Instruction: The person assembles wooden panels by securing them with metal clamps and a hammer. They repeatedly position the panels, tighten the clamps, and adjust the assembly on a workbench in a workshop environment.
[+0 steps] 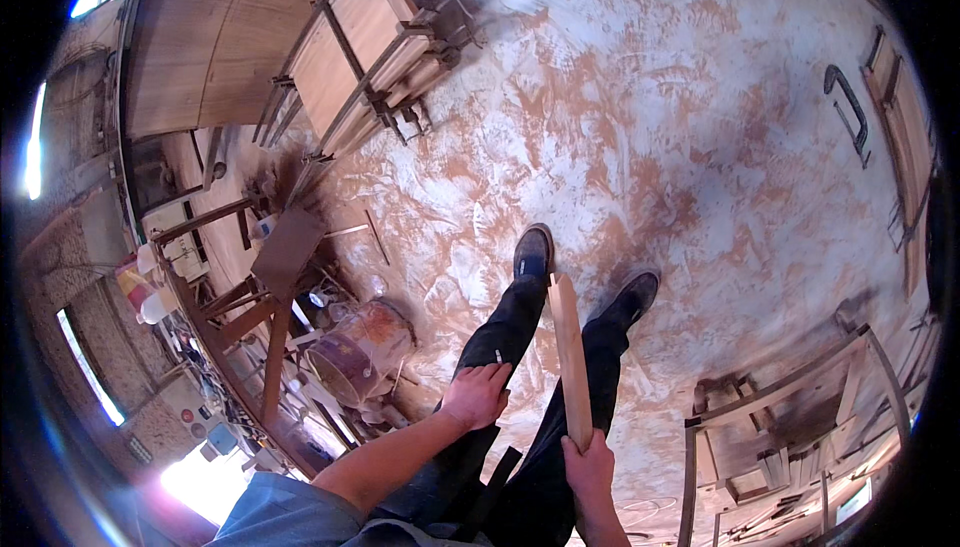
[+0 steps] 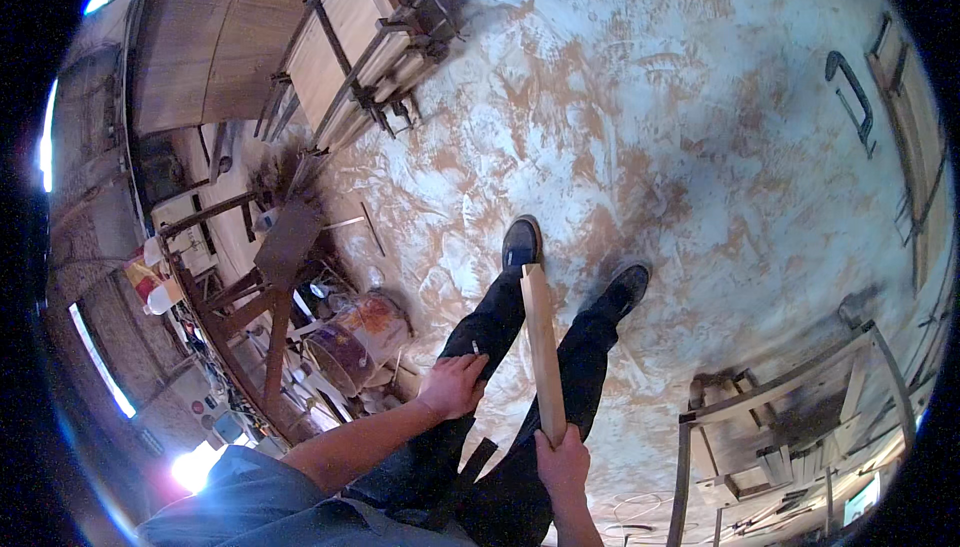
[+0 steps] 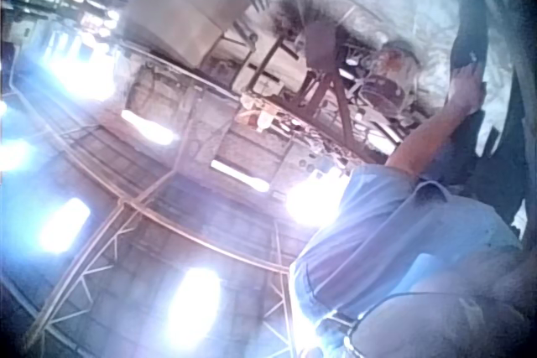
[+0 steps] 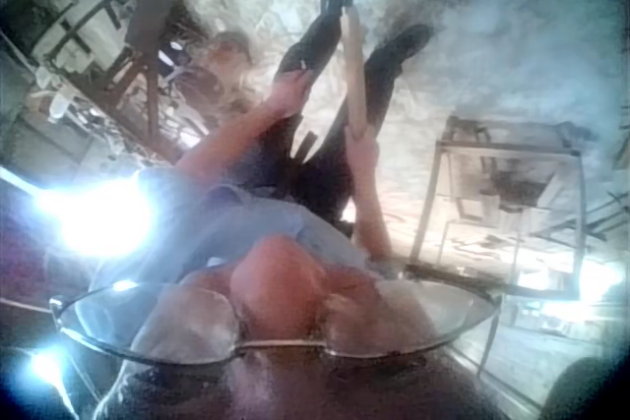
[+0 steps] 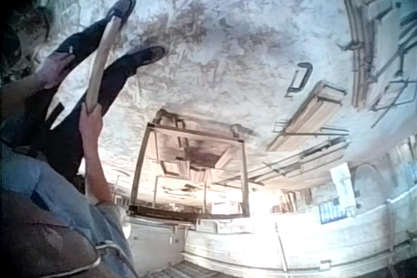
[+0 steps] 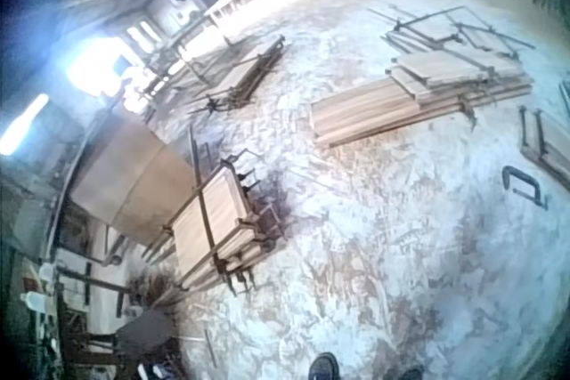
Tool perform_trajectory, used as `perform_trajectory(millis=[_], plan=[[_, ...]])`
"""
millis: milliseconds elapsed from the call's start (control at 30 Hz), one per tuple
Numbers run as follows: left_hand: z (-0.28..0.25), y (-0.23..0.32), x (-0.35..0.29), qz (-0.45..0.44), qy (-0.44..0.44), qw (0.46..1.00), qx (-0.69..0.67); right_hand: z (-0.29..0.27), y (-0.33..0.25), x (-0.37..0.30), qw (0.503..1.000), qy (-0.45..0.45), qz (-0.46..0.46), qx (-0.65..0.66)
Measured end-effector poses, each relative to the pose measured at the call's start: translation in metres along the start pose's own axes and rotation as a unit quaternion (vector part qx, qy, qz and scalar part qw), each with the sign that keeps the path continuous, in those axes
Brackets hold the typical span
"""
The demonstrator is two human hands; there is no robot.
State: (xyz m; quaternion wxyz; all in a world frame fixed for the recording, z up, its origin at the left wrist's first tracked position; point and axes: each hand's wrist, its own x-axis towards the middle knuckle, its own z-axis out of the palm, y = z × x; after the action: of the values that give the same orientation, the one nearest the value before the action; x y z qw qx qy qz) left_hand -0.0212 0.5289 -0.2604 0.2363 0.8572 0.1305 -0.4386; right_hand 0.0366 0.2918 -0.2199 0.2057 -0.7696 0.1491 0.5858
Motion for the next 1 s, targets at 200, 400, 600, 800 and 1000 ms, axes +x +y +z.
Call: perform_trajectory(millis=[200, 400, 600, 800, 1000], plan=[[0.0, 0.002, 0.002, -0.001, -0.001, 1.0, -0.006, 0.0, 0.003, 0.001, 1.0, -0.001, -0.002, 0.018], [0.0, 0.004, 0.003, -0.002, -0.007, 1.0, 0.0, 0.0, 0.007, 0.002, 1.0, 0.01, -0.017, 0.009], [0.002, 0.004, 0.003, -0.002, -0.013, 1.0, 0.021, -0.002, 0.008, 0.002, 1.0, 0.01, -0.019, 0.018], [-0.005, 0.01, 0.004, -0.012, -0.028, 1.0, 0.007, -0.004, 0.006, 0.002, 0.999, 0.014, -0.027, 0.013], [0.003, 0.007, 0.004, -0.012, -0.018, 1.0, -0.001, -0.005, 0.007, 0.002, 1.0, 0.009, -0.003, 0.005]])
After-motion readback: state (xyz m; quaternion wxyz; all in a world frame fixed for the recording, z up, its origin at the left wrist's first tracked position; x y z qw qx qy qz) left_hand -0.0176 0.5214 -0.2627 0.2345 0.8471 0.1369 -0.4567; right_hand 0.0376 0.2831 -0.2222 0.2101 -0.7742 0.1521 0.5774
